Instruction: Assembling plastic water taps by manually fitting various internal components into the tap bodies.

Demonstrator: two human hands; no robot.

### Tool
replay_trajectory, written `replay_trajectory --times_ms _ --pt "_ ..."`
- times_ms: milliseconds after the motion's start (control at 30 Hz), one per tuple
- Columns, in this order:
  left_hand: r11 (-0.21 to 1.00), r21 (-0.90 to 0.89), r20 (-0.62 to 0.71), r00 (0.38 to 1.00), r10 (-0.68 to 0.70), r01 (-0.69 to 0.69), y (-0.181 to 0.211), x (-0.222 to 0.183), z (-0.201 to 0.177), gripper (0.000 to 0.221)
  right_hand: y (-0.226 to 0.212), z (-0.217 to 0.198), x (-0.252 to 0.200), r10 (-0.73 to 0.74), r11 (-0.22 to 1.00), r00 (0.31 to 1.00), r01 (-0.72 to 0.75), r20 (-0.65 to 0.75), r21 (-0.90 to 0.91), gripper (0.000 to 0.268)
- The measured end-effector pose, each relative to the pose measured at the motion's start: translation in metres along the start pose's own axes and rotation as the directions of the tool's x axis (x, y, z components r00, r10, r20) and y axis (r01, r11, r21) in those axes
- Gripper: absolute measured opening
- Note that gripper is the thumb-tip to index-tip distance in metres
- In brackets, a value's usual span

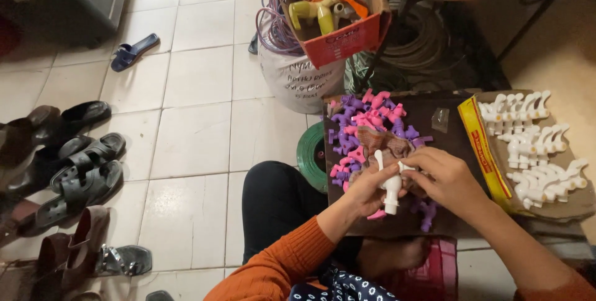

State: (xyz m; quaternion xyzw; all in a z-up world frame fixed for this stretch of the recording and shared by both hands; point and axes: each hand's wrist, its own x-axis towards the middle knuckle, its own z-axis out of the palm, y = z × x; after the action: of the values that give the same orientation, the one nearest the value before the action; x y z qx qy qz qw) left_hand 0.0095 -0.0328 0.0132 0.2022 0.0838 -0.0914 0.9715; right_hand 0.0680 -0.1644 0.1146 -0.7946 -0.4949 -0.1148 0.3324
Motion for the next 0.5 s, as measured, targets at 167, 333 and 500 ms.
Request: replay_trajectory --times_ms 167,333,500 --pt "0.999 -0.045 -0.006 1.000 0.008 -0.008 -0.001 -0.006 0.007 0.030 0.000 0.006 -0.007 0.079 0.997 0.997 -0.079 -0.009 0.013 0.022" --pt "0.997 -0.077 -0.011 1.000 -0.007 0.006 -0.005 -0.008 0.001 0.022 -0.010 -0.001 -0.004 0.095 0.994 0.995 -0.095 0.007 0.055 0.025" --pt "1.000 0.002 0.038 0.999 -0.015 0.015 0.001 -0.013 0.009 0.023 -0.010 -0.010 -0.006 0.137 0.990 0.980 -0.142 0.147 0.022 0.026"
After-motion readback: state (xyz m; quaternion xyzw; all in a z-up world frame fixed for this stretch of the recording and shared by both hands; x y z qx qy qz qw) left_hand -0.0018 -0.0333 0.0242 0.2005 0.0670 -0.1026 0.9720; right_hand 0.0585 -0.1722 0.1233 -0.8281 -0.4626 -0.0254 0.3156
